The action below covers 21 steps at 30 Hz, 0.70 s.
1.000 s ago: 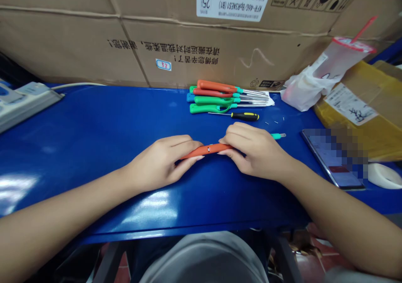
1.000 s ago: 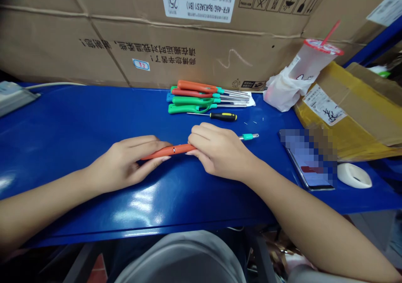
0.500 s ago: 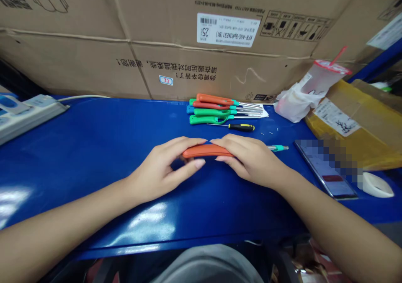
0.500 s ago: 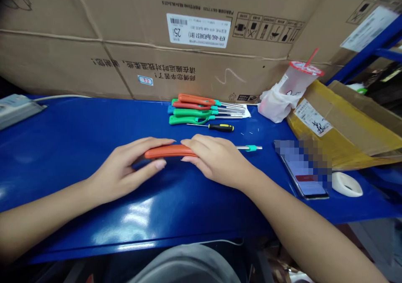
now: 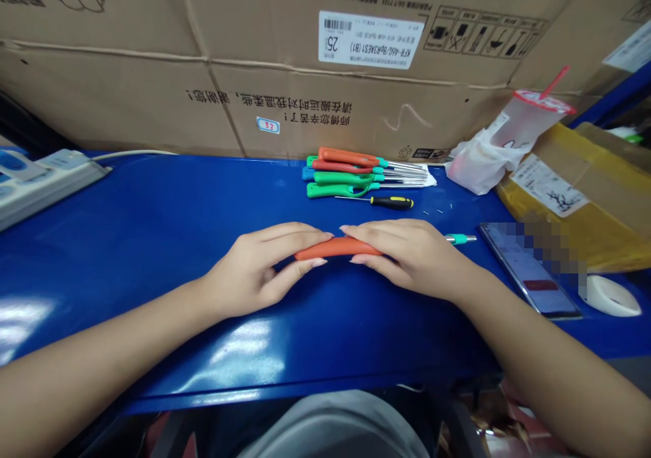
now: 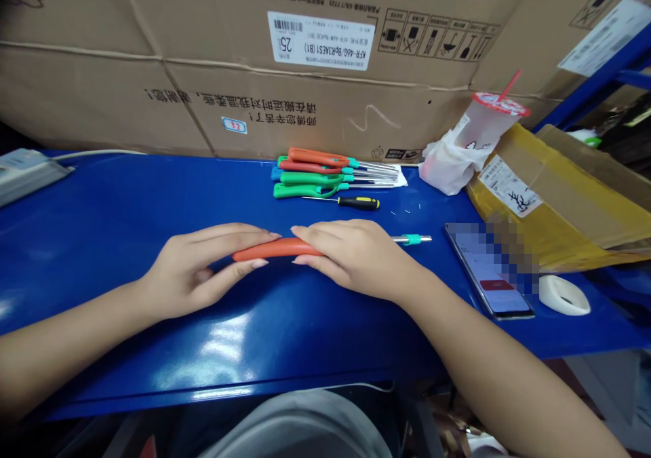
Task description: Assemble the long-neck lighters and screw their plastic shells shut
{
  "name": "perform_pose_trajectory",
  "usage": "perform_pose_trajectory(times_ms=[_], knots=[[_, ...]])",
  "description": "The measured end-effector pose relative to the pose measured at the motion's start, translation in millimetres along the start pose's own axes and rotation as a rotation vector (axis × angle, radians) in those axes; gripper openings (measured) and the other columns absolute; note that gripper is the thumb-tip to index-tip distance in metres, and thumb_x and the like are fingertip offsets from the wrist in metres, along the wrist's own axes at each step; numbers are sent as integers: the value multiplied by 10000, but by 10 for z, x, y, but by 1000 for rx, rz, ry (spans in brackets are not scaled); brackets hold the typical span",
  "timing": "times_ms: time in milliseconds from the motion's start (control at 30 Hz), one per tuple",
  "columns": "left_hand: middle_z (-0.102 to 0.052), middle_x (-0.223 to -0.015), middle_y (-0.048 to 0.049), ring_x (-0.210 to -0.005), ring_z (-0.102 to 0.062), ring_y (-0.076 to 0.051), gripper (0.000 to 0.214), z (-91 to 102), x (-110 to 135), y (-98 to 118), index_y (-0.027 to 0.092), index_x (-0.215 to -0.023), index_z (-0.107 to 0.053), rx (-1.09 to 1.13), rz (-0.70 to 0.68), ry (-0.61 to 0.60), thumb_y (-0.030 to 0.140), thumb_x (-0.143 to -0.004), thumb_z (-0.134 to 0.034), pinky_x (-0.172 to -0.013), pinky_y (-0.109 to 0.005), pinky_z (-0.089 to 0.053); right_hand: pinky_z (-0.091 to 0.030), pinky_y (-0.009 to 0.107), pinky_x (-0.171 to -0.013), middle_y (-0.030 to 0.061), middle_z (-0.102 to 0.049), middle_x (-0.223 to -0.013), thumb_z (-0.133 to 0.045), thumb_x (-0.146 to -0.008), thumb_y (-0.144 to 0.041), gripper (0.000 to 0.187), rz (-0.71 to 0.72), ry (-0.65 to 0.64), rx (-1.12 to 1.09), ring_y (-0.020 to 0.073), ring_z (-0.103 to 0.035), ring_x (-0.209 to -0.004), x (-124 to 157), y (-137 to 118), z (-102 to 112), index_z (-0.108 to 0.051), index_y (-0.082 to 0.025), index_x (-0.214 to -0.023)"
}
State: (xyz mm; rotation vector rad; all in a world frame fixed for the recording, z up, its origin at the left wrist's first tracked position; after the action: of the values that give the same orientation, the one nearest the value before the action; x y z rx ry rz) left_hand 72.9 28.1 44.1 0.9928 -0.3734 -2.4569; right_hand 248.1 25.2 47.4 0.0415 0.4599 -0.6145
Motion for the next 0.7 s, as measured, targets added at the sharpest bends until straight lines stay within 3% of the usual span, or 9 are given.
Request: perform_pose_trajectory(times_ms=[100,267,500,700], knots=[[-801,-1179,-98,-1076,-768,-194,246,36,-17,-59,167,-1228,-735,9,2,5,179,-996,-653,-1034,-265,-592,-638,387,-890,142,-804,-1215,-554,-1068,-296,374,-15,-31,96,261,-796,-1045,12,64,35,-668,-88,-1357],[-807,-1163,-99,-1055,-775,-179,237,54,-10,-142,149,-1210,-738,10,-11,13,186,-984,-680,-1017,-227,-585,-637,367,-808,136,-830,-1092,-535,-1015,-140,265,-21,-15,140,253,-804,-924,42,129,69,-754,-110,-1160],[-787,-1125,-89,-998,-753,-162,248,-43,-33,-138,115,-1234,-699,-46,23,-128,198,-1022,-601,-921,-216,-571,-625,354,-791,115,-827,-1094,-567,-1034,-215,225,-91,-107,-13,257,-801,-924,60,219,-82,-756,-140,-1130],[-772,-1149,-46,-993,-736,-155,300,-231,39,-233,176,-1331,-661,-34,100,-237,270,-1058,-577,-879,-234,-553,-601,369,-898,114,-807,-1159,-529,-1062,-240,267,-71,-134,-29,260,-773,-1034,26,195,-239,-736,-139,-1197]])
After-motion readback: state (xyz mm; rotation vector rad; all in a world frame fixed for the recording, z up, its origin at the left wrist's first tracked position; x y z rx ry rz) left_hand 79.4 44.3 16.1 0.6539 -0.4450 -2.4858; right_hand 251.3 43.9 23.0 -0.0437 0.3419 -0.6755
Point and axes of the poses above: each hand's wrist, its own x-axis away from the middle knuckle, its own z-axis out of the back of the hand, y = z × x, the point moved 8 cm from there along -x, towards the middle knuckle
